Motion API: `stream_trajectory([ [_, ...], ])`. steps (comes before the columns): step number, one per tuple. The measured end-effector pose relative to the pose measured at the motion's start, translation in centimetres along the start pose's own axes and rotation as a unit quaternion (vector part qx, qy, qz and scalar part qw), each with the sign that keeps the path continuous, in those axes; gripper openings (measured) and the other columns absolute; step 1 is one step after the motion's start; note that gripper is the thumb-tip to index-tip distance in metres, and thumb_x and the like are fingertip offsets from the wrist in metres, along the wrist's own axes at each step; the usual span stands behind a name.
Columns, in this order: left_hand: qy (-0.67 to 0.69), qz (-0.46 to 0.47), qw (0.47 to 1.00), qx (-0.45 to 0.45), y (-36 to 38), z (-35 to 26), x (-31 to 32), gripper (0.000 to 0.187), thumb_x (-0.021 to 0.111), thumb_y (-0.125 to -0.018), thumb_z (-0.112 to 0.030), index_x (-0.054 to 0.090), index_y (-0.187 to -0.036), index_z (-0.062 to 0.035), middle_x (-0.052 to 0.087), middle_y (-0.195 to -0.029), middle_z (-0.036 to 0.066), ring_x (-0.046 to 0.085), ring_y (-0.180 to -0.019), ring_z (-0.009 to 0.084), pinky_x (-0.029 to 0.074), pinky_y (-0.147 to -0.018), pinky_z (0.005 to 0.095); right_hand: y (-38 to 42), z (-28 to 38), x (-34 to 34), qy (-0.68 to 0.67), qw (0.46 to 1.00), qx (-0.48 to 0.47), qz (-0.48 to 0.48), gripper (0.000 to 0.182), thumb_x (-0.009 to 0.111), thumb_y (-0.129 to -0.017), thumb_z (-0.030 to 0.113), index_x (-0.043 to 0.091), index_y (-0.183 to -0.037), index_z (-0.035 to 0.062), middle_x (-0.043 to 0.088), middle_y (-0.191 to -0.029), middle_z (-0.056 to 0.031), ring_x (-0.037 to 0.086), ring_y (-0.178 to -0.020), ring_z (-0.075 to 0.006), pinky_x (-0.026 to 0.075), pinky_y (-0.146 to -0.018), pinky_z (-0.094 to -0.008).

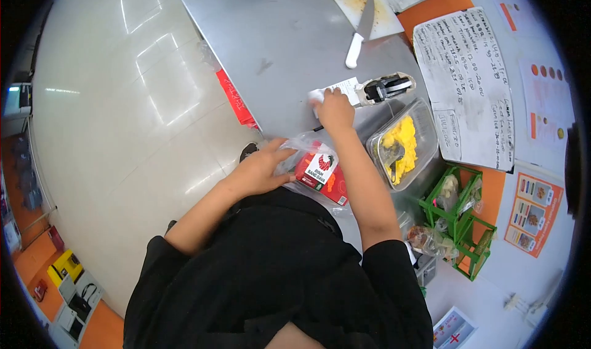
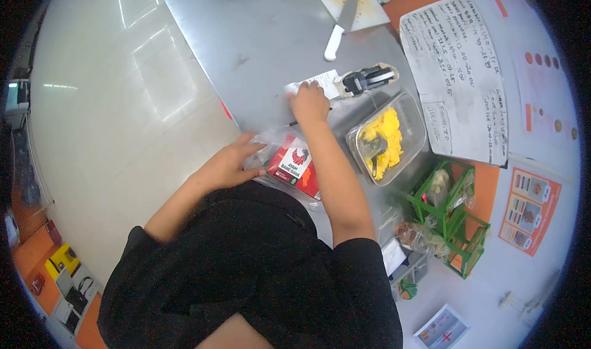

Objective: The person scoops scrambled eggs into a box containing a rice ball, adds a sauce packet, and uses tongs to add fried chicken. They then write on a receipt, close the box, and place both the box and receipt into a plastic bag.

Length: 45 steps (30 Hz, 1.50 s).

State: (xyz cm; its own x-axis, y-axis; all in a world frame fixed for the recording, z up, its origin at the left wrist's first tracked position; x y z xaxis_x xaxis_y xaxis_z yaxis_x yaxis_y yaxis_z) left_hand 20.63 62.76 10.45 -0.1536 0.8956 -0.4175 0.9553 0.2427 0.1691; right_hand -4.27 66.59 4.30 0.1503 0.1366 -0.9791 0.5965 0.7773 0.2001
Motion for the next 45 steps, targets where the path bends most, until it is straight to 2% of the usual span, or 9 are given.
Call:
stream_trajectory([
  [4, 0.012, -0.012, 1.0, -0.004, 0.5, -0.4, 0.5, 0.059, 0.075, -0.083, -0.026, 0.054, -0.134, -0.0067, 0.045, -0.14, 0.025, 0.054, -0.12, 0.04, 0.05, -0.094, 0.0425, 0.3, -1.3, -2.1, -0.133, 0.985, 0.104, -0.044, 0.026, 0.062, -0.09, 0.026, 0.072, -0.105, 0.0071, 0.07, -0.103, -0.0176, 0.067, -0.092, -0.0382, 0.054, -0.08, -0.0438],
  [6, 0.001, -0.027, 1.0, 0.0, 0.5, -0.1, 0.9, 0.059, 0.074, -0.083, -0.029, 0.054, -0.132, -0.0041, 0.046, -0.139, 0.026, 0.055, -0.118, 0.0419, 0.048, -0.097, 0.0434, 0.0, -3.9, -2.5, -0.174, 0.966, 0.069, -0.179, 0.022, 0.062, -0.093, 0.021, 0.073, -0.1, 0.0038, 0.073, -0.092, -0.0128, 0.07, -0.081, -0.0299, 0.055, -0.075, -0.0374],
  [10, -0.015, -0.042, 0.998, -0.034, 0.1, -0.4, 1.2, 0.058, 0.073, -0.084, -0.03, 0.054, -0.131, -0.0024, 0.048, -0.137, 0.026, 0.056, -0.118, 0.0421, 0.047, -0.098, 0.0436, 4.5, -4.4, -9.0, -0.616, 0.762, 0.119, -0.161, 0.023, 0.062, -0.097, 0.02, 0.068, -0.109, 0.0008, 0.069, -0.098, -0.001, 0.065, -0.084, -0.0135, 0.054, -0.076, -0.03],
  [13, 0.008, -0.069, 0.997, -0.045, -0.6, -0.6, 0.6, 0.057, 0.073, -0.083, -0.027, 0.055, -0.13, -0.0014, 0.051, -0.132, 0.023, 0.059, -0.111, 0.0385, 0.05, -0.093, 0.0422, 10.8, -3.6, -13.2, -0.421, 0.872, -0.083, -0.236, 0.024, 0.066, -0.092, 0.014, 0.067, -0.114, 0.0054, 0.068, -0.116, -0.0064, 0.065, -0.102, -0.0208, 0.051, -0.091, -0.0363],
  [17, 0.031, -0.075, 0.995, -0.06, -1.4, -1.0, 0.1, 0.051, 0.071, -0.085, -0.022, 0.055, -0.128, 0.0004, 0.057, -0.122, 0.019, 0.062, -0.098, 0.0354, 0.051, -0.083, 0.0403, 17.4, -3.3, -11.6, -0.231, 0.897, -0.376, -0.02, 0.051, 0.063, -0.075, 0.01, 0.064, -0.126, 0.0137, 0.055, -0.14, -0.0077, 0.041, -0.135, -0.0409, 0.03, -0.114, -0.052],
  [24, 0.019, -0.086, 0.994, -0.063, -1.8, -2.3, 0.9, 0.042, 0.067, -0.087, -0.016, 0.057, -0.125, 0.0018, 0.059, -0.117, 0.017, 0.061, -0.095, 0.0358, 0.05, -0.082, 0.0411, 20.8, -6.8, -4.4, -0.113, 0.947, -0.295, 0.054, 0.041, 0.069, -0.076, 0.019, 0.068, -0.117, 0.0149, 0.043, -0.15, -0.006, 0.029, -0.142, -0.0367, 0.015, -0.117, -0.0612],
  [28, -0.154, -0.181, 0.967, 0.091, -1.4, -3.9, 1.5, 0.041, 0.072, -0.084, -0.014, 0.062, -0.121, 0.0004, 0.056, -0.127, 0.014, 0.065, -0.093, 0.0301, 0.054, -0.077, 0.0371, 20.1, -6.2, -3.8, -0.052, 0.955, -0.292, -0.017, 0.039, 0.071, -0.075, 0.02, 0.068, -0.113, 0.0135, 0.043, -0.149, -0.0079, 0.035, -0.137, -0.0317, 0.023, -0.111, -0.0609],
  [34, -0.07, -0.116, 0.987, -0.084, -0.5, -7.5, 0.1, 0.033, 0.075, -0.077, -0.011, 0.07, -0.11, -0.0043, 0.054, -0.13, 0.014, 0.058, -0.105, 0.0343, 0.05, -0.089, 0.0406, 21.5, -6.9, -4.6, -0.085, 0.969, -0.206, -0.108, 0.039, 0.076, -0.072, 0.022, 0.068, -0.11, 0.0176, 0.05, -0.134, -0.0098, 0.043, -0.124, -0.0311, 0.031, -0.101, -0.053],
  [45, -0.237, -0.157, 0.952, 0.114, -2.1, -7.8, 5.4, 0.038, 0.079, -0.073, -0.019, 0.073, -0.11, -0.0126, 0.051, -0.132, 0.014, 0.052, -0.106, 0.0335, 0.048, -0.089, 0.042, 25.5, -9.9, -2.9, -0.193, 0.963, -0.054, -0.182, 0.038, 0.073, -0.078, 0.011, 0.068, -0.116, 0.012, 0.048, -0.13, -0.0136, 0.051, -0.111, -0.0358, 0.046, -0.09, -0.047],
])
Point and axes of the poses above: each hand's wrist, its own y-axis away from the middle knuckle, its own x-axis out of the palm, z = x × y, the point moved 2 cm from there along -y, towards the middle knuckle
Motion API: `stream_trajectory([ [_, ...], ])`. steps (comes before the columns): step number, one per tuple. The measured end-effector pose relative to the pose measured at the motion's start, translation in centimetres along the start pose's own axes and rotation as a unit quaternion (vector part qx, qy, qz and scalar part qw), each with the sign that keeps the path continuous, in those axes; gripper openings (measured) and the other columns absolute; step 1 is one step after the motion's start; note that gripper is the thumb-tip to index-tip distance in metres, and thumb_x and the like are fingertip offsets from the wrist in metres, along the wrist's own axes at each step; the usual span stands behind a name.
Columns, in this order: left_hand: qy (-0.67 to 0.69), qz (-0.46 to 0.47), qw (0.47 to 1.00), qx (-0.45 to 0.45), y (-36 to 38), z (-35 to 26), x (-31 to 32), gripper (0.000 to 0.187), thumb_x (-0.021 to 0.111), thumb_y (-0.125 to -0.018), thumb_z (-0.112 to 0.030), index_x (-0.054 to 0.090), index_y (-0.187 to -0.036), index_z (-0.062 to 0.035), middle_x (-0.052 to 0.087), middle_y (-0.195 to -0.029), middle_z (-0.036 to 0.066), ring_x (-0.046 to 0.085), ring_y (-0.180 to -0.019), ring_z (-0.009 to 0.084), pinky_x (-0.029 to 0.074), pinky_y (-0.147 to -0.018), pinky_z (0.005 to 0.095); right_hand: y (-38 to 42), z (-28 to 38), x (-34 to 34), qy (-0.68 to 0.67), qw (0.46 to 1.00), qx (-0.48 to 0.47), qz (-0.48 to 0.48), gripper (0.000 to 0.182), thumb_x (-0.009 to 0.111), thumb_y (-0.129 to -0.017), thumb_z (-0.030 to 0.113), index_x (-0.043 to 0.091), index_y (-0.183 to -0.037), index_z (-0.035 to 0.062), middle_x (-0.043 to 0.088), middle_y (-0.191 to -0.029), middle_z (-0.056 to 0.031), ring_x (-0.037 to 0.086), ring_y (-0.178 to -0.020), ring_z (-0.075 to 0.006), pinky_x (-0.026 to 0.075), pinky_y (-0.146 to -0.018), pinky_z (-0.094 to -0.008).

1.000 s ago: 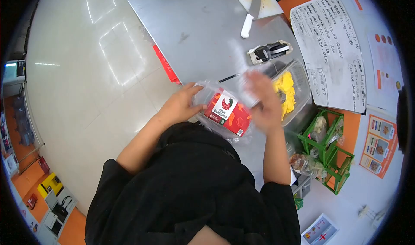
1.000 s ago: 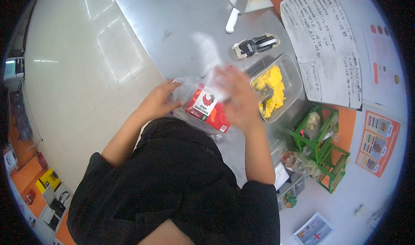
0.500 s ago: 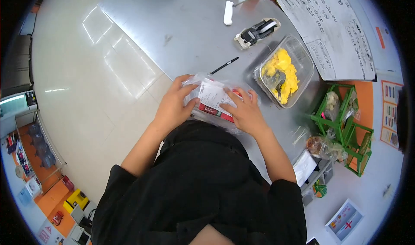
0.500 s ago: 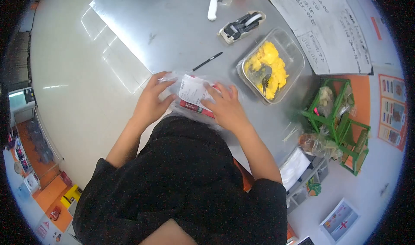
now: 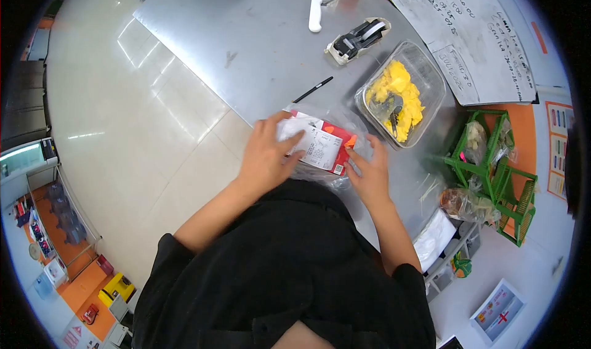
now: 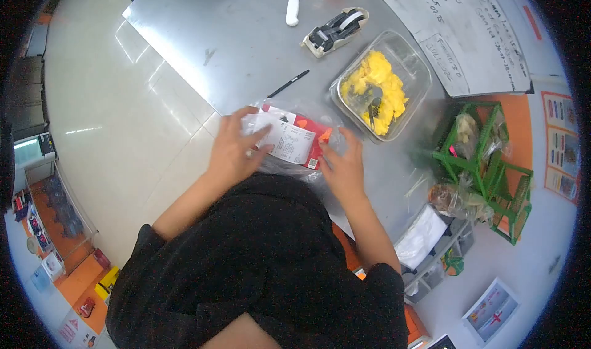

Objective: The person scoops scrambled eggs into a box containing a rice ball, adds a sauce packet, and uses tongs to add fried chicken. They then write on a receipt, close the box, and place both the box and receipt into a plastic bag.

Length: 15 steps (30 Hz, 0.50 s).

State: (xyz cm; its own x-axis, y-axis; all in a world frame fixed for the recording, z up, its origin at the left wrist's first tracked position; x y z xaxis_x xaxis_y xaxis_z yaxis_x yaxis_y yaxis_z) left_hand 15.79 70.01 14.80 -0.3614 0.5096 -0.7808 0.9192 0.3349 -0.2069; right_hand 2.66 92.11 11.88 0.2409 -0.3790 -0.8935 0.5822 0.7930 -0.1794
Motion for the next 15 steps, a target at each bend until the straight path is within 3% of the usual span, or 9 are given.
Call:
stream_trajectory([
  [3, -0.024, 0.045, 0.998, 0.029, 0.1, -0.1, 4.1, 0.036, 0.077, -0.075, -0.025, 0.073, -0.109, -0.0134, 0.05, -0.132, 0.014, 0.052, -0.104, 0.0332, 0.047, -0.087, 0.0424, 0.6, -0.7, 1.1, -0.077, 0.986, 0.148, 0.03, 0.036, 0.067, -0.079, 0.001, 0.068, -0.115, 0.0081, 0.052, -0.123, -0.0158, 0.059, -0.096, -0.0277, 0.051, -0.078, -0.0368],
  [6, -0.026, 0.063, 0.997, 0.03, 0.1, -0.1, 6.2, 0.037, 0.077, -0.076, -0.028, 0.073, -0.111, -0.014, 0.049, -0.131, 0.014, 0.053, -0.104, 0.0326, 0.047, -0.086, 0.0426, 0.8, -1.3, -0.8, -0.09, 0.973, 0.204, -0.052, 0.036, 0.061, -0.081, -0.003, 0.067, -0.115, 0.0073, 0.055, -0.118, -0.0152, 0.061, -0.088, -0.0231, 0.052, -0.07, -0.0328],
  [9, -0.02, 0.067, 0.997, 0.028, -0.2, -0.9, 7.3, 0.042, 0.077, -0.077, -0.029, 0.07, -0.116, -0.0148, 0.049, -0.13, 0.015, 0.054, -0.102, 0.0323, 0.048, -0.085, 0.0425, 1.4, -1.8, -2.0, -0.137, 0.961, 0.228, -0.075, 0.036, 0.063, -0.082, -0.001, 0.066, -0.117, 0.0073, 0.056, -0.114, -0.0145, 0.061, -0.089, -0.0227, 0.052, -0.07, -0.0329],
  [12, -0.012, 0.065, 0.998, 0.022, -0.5, -1.7, 7.2, 0.047, 0.076, -0.078, -0.031, 0.067, -0.121, -0.0146, 0.048, -0.13, 0.017, 0.055, -0.101, 0.0332, 0.049, -0.085, 0.043, 0.9, -0.5, -2.4, -0.043, 0.979, 0.177, -0.086, 0.047, 0.065, -0.08, 0.003, 0.063, -0.126, 0.0121, 0.056, -0.113, -0.016, 0.064, -0.088, -0.0303, 0.054, -0.076, -0.0375],
  [15, 0.02, 0.056, 0.998, 0.013, -0.7, -2.7, 5.1, 0.047, 0.075, -0.079, -0.024, 0.065, -0.123, -0.0126, 0.047, -0.131, 0.019, 0.057, -0.098, 0.0324, 0.05, -0.084, 0.0405, 0.6, 1.6, -4.1, 0.148, 0.979, 0.121, -0.066, 0.058, 0.069, -0.079, 0.006, 0.059, -0.134, 0.0175, 0.056, -0.111, -0.0164, 0.063, -0.082, -0.03, 0.054, -0.074, -0.0363],
])
Point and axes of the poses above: each hand's wrist, its own y-axis away from the middle knuckle, its own x-axis out of the palm, z = x × y, the point moved 2 cm from there along -y, towards the middle knuckle
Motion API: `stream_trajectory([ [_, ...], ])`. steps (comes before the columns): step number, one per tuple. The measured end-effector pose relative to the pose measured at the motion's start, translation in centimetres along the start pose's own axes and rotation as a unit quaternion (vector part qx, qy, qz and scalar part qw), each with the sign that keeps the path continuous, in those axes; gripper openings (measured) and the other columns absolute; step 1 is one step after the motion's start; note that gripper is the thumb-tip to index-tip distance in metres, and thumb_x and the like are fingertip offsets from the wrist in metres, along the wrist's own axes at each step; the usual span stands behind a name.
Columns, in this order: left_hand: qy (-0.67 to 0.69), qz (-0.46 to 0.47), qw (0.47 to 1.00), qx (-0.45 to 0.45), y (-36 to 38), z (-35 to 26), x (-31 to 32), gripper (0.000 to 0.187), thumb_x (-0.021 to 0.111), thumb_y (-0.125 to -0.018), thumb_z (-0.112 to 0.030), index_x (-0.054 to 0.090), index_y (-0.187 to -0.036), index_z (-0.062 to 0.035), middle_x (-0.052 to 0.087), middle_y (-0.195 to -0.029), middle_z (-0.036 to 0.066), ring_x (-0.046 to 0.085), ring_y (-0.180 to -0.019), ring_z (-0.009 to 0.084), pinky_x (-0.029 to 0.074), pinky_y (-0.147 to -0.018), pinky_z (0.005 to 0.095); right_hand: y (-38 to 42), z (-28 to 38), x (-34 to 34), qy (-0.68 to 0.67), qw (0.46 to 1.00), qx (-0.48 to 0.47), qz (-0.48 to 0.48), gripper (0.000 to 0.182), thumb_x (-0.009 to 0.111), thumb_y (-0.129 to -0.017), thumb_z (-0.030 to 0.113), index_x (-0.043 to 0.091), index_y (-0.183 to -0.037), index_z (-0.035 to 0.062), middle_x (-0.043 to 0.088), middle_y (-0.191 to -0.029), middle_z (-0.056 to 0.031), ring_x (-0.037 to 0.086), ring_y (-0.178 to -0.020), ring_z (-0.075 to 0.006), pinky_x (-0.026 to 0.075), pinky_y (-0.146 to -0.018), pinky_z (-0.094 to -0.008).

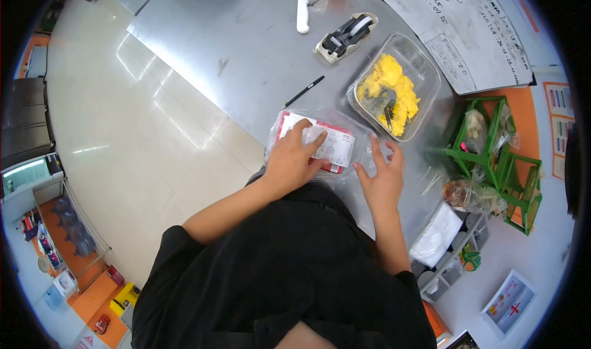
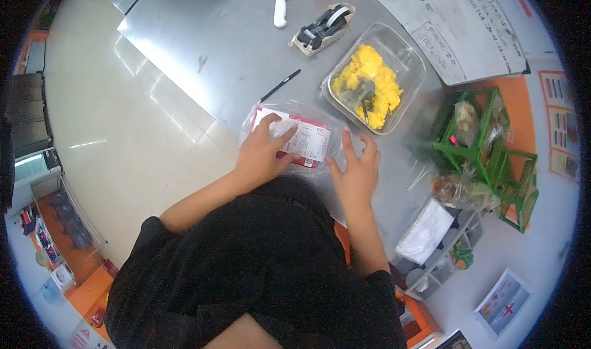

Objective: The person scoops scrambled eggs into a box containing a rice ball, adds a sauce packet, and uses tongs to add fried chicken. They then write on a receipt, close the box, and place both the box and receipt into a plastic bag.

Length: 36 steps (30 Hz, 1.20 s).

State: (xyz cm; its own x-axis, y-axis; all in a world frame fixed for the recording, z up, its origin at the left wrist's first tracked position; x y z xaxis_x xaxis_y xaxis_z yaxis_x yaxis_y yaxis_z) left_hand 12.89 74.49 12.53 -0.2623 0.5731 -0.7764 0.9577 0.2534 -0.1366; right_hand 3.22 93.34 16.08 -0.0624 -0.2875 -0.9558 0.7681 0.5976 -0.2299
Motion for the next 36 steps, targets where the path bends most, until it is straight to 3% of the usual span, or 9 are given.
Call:
stream_trajectory([
  [3, 0.074, -0.016, 0.996, -0.038, 0.7, -0.2, -3.0, 0.046, 0.071, -0.078, -0.01, 0.065, -0.123, -0.0107, 0.047, -0.131, 0.018, 0.059, -0.091, 0.0301, 0.053, -0.077, 0.0383, 1.0, -1.3, 0.1, -0.103, 0.974, 0.142, 0.146, 0.068, 0.068, -0.077, 0.002, 0.054, -0.14, 0.0235, 0.056, -0.11, -0.0158, 0.062, -0.079, -0.0286, 0.054, -0.071, -0.0335],
  [6, 0.158, -0.035, 0.982, -0.093, 1.3, 0.1, -6.7, 0.048, 0.062, -0.076, 0.004, 0.065, -0.122, -0.0097, 0.048, -0.131, 0.016, 0.06, -0.088, 0.0237, 0.053, -0.068, 0.0321, 1.3, -2.7, -0.1, -0.25, 0.946, 0.15, 0.139, 0.072, 0.064, -0.078, -0.005, 0.049, -0.144, 0.0199, 0.056, -0.114, -0.0131, 0.061, -0.074, -0.0201, 0.052, -0.064, -0.0279],
  [9, 0.196, -0.078, 0.967, -0.14, 1.4, 0.2, -10.5, 0.046, 0.058, -0.077, 0.009, 0.064, -0.12, -0.0065, 0.047, -0.132, 0.014, 0.059, -0.084, 0.0145, 0.051, -0.067, 0.0267, 0.3, -2.3, -2.1, -0.491, 0.833, 0.241, 0.082, 0.066, 0.059, -0.08, -0.011, 0.048, -0.141, 0.0086, 0.055, -0.118, -0.0115, 0.058, -0.071, -0.0099, 0.049, -0.059, -0.0225],
  [15, 0.321, -0.089, 0.929, -0.162, 0.3, -1.5, -15.5, 0.038, 0.06, -0.078, 0.013, 0.065, -0.113, 0.0001, 0.049, -0.13, 0.011, 0.059, -0.078, 0.0078, 0.05, -0.054, 0.019, -3.4, -1.1, -6.8, -0.677, 0.712, 0.185, 0.013, 0.051, 0.06, -0.083, -0.011, 0.048, -0.132, -0.0032, 0.054, -0.122, -0.0154, 0.055, -0.07, -0.0069, 0.049, -0.059, -0.0207],
  [25, 0.366, 0.004, 0.923, -0.121, -2.0, -3.2, -15.5, 0.036, 0.07, -0.08, 0.004, 0.064, -0.115, -0.002, 0.049, -0.13, 0.01, 0.06, -0.093, 0.0117, 0.058, -0.06, 0.0218, -5.6, 1.3, -7.0, -0.731, 0.669, 0.13, 0.03, 0.053, 0.066, -0.079, -0.011, 0.05, -0.129, -0.0025, 0.052, -0.128, -0.0129, 0.058, -0.1, -0.0152, 0.054, -0.076, -0.0257],
  [29, 0.457, 0.096, 0.881, -0.08, -2.5, -3.6, -13.1, 0.034, 0.07, -0.088, -0.014, 0.062, -0.119, -0.0025, 0.046, -0.136, 0.013, 0.058, -0.11, 0.0231, 0.052, -0.087, 0.0306, -4.9, 5.2, -3.9, -0.773, 0.598, 0.168, 0.129, 0.06, 0.065, -0.077, -0.011, 0.047, -0.133, 0.0015, 0.047, -0.131, -0.0103, 0.054, -0.112, -0.0177, 0.056, -0.083, -0.0292],
  [31, 0.476, 0.111, 0.871, -0.052, -2.7, -4.7, -11.5, 0.038, 0.069, -0.089, -0.017, 0.059, -0.123, -0.0023, 0.042, -0.138, 0.014, 0.058, -0.111, 0.024, 0.053, -0.086, 0.0306, -4.8, 7.0, -2.9, -0.757, 0.644, 0.029, 0.106, 0.063, 0.064, -0.077, -0.012, 0.044, -0.135, 0.002, 0.044, -0.133, -0.0101, 0.054, -0.113, -0.0182, 0.057, -0.082, -0.0289],
  [33, 0.449, 0.123, 0.885, 0.005, -3.0, -5.1, -10.8, 0.05, 0.07, -0.089, -0.026, 0.054, -0.13, -0.002, 0.034, -0.147, 0.015, 0.057, -0.116, 0.0259, 0.055, -0.086, 0.0318, -4.8, 8.1, -2.6, -0.749, 0.656, -0.007, 0.092, 0.067, 0.062, -0.077, -0.014, 0.04, -0.137, 0.0024, 0.043, -0.134, -0.0104, 0.054, -0.112, -0.0187, 0.058, -0.081, -0.0283],
  [36, 0.547, 0.116, 0.829, -0.021, -3.3, -5.3, -11.9, 0.051, 0.073, -0.087, -0.021, 0.055, -0.132, -0.006, 0.037, -0.147, 0.015, 0.056, -0.119, 0.0238, 0.054, -0.085, 0.0317, -4.4, 8.4, -2.9, -0.758, 0.639, 0.089, 0.091, 0.073, 0.059, -0.075, -0.016, 0.034, -0.141, 0.0029, 0.042, -0.135, -0.0118, 0.054, -0.111, -0.019, 0.058, -0.077, -0.0272],
])
Point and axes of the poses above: each hand's wrist, its own y-axis away from the middle knuckle, its own x-axis out of the palm, z = x × y, the point moved 2 cm from there along -y, towards the middle knuckle
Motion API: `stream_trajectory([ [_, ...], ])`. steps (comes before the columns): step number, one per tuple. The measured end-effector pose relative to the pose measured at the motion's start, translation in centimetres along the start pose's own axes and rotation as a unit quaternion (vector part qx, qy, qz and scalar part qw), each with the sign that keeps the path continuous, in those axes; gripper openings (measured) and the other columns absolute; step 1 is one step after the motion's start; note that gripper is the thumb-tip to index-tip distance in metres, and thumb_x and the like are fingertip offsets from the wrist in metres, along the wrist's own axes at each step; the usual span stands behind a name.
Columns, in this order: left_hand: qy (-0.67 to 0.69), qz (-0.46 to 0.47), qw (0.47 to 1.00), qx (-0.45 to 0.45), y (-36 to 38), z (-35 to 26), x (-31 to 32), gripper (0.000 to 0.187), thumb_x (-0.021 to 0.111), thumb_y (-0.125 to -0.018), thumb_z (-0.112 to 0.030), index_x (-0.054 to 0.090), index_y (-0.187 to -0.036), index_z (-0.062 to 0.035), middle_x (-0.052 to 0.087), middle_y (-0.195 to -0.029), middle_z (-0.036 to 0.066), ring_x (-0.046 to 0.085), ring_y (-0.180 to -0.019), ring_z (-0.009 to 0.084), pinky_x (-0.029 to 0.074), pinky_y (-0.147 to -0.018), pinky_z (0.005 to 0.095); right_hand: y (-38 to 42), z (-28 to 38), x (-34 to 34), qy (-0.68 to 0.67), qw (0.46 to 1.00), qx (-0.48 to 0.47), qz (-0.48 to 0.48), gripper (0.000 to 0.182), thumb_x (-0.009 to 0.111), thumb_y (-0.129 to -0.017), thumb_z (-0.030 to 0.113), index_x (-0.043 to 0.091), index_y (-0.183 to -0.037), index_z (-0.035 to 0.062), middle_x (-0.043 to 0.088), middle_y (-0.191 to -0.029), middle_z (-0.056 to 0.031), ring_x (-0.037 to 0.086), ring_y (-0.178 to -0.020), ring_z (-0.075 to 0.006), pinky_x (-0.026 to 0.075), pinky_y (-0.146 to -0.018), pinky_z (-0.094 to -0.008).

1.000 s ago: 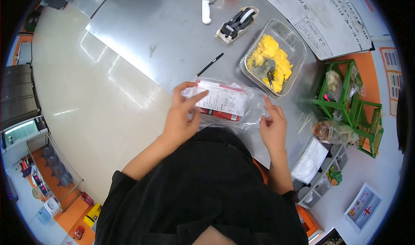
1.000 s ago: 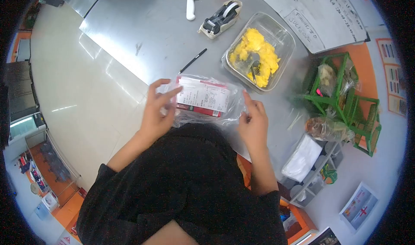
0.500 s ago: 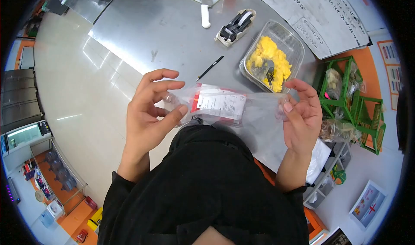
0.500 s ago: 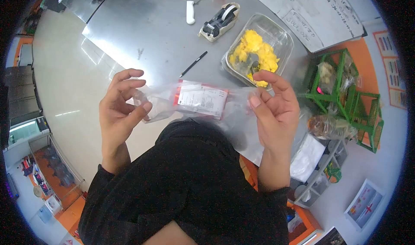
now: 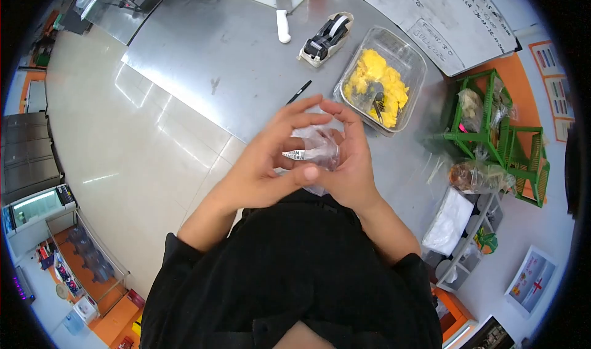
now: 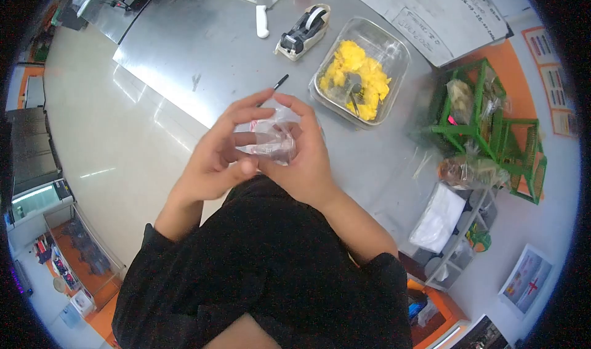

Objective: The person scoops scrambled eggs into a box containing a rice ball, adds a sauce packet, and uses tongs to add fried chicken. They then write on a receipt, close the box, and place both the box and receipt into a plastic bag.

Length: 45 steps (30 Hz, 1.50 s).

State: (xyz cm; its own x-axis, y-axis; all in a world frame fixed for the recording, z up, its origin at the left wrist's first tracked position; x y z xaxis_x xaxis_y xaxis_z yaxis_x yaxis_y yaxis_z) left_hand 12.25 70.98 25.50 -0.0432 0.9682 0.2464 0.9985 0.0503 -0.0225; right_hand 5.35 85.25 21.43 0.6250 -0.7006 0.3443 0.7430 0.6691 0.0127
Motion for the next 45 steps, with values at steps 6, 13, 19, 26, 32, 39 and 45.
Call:
stream_trajectory([
  [6, -0.32, -0.016, 0.942, 0.097, -1.3, 1.5, -4.5, 0.108, 0.09, -0.055, -0.05, 0.044, -0.142, -0.0056, 0.032, -0.153, 0.02, 0.047, -0.13, 0.0355, 0.044, -0.102, 0.0454, -0.5, 2.8, -1.3, -0.024, 0.999, 0.003, -0.048, 0.076, 0.051, -0.072, -0.019, 0.031, -0.142, 0.0035, 0.045, -0.131, -0.0126, 0.054, -0.108, -0.018, 0.056, -0.073, -0.028],
  [13, -0.257, 0.058, 0.965, 0.022, -0.6, 15.6, -3.2, 0.075, 0.073, -0.078, -0.041, 0.049, -0.14, -0.0068, 0.039, -0.149, 0.02, 0.028, -0.144, 0.0347, 0.017, -0.119, 0.0457, -0.1, -1.8, 2.3, 0.206, 0.967, -0.147, 0.0, 0.062, 0.057, -0.073, -0.013, 0.046, -0.131, 0.0037, 0.043, -0.133, -0.0162, 0.054, -0.105, -0.0208, 0.053, -0.077, -0.0295],
  [19, 0.082, -0.019, 0.994, -0.07, -1.1, 16.6, -3.1, 0.045, 0.06, -0.091, -0.03, 0.058, -0.13, -0.0059, 0.057, -0.131, 0.015, 0.042, -0.135, 0.0282, 0.023, -0.117, 0.0456, 2.0, -3.0, -4.6, 0.279, 0.943, -0.173, -0.048, 0.059, 0.071, -0.071, 0.003, 0.052, -0.127, 0.0033, 0.049, -0.129, -0.0167, 0.056, -0.108, -0.027, 0.047, -0.091, -0.0363],
  [26, -0.112, 0.086, 0.987, 0.079, -1.8, 16.9, -2.4, 0.07, 0.071, -0.084, -0.038, 0.04, -0.137, -0.0044, 0.052, -0.131, 0.015, 0.042, -0.132, 0.0333, 0.025, -0.114, 0.0488, 4.0, -10.9, -8.6, 0.64, 0.75, -0.146, 0.08, 0.056, 0.078, -0.072, 0.036, 0.061, -0.115, 0.0058, 0.055, -0.122, -0.0144, 0.05, -0.116, -0.0366, 0.043, -0.094, -0.0467],
  [32, -0.474, 0.152, 0.85, 0.174, -1.3, 17.7, -4.8, 0.049, 0.075, -0.079, -0.034, 0.061, -0.119, -0.0097, 0.061, -0.109, 0.004, 0.052, -0.119, 0.0293, 0.02, -0.113, 0.0522, 4.0, -8.9, -8.0, 0.615, 0.778, -0.107, 0.071, 0.023, 0.074, -0.074, 0.027, 0.072, -0.085, 0.007, 0.057, -0.116, -0.0073, 0.048, -0.111, -0.028, 0.041, -0.09, -0.0428],
  [39, -0.314, 0.061, 0.944, 0.081, 0.4, 20.8, -4.5, 0.04, 0.081, -0.071, -0.029, 0.059, -0.095, -0.0074, 0.059, -0.103, 0.008, 0.055, -0.112, 0.0283, 0.042, -0.101, 0.0433, 4.1, -9.2, -8.7, 0.634, 0.765, -0.094, 0.063, 0.018, 0.073, -0.072, 0.023, 0.073, -0.084, 0.0099, 0.058, -0.112, -0.005, 0.049, -0.11, -0.0263, 0.04, -0.088, -0.0417],
  [45, -0.496, 0.084, 0.854, 0.133, -0.8, 18.2, -3.4, 0.047, 0.077, -0.066, -0.03, 0.06, -0.106, -0.0103, 0.063, -0.105, 0.009, 0.054, -0.118, 0.0292, 0.024, -0.106, 0.0503, 4.0, -9.3, -8.3, 0.659, 0.745, -0.088, 0.051, 0.018, 0.071, -0.073, 0.021, 0.071, -0.087, 0.0099, 0.056, -0.111, -0.0086, 0.049, -0.106, -0.0265, 0.04, -0.085, -0.0417],
])
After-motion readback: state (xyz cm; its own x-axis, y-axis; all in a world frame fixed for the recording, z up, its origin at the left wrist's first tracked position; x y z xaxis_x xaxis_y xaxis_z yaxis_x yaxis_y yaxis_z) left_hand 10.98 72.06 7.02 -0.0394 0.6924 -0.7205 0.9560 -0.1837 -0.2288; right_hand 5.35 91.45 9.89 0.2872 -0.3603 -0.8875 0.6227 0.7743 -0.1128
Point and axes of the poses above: each hand's wrist, its own y-axis away from the middle knuckle, its own x-axis out of the palm, z = x × y, the point moved 2 cm from there along -y, towards the middle knuckle
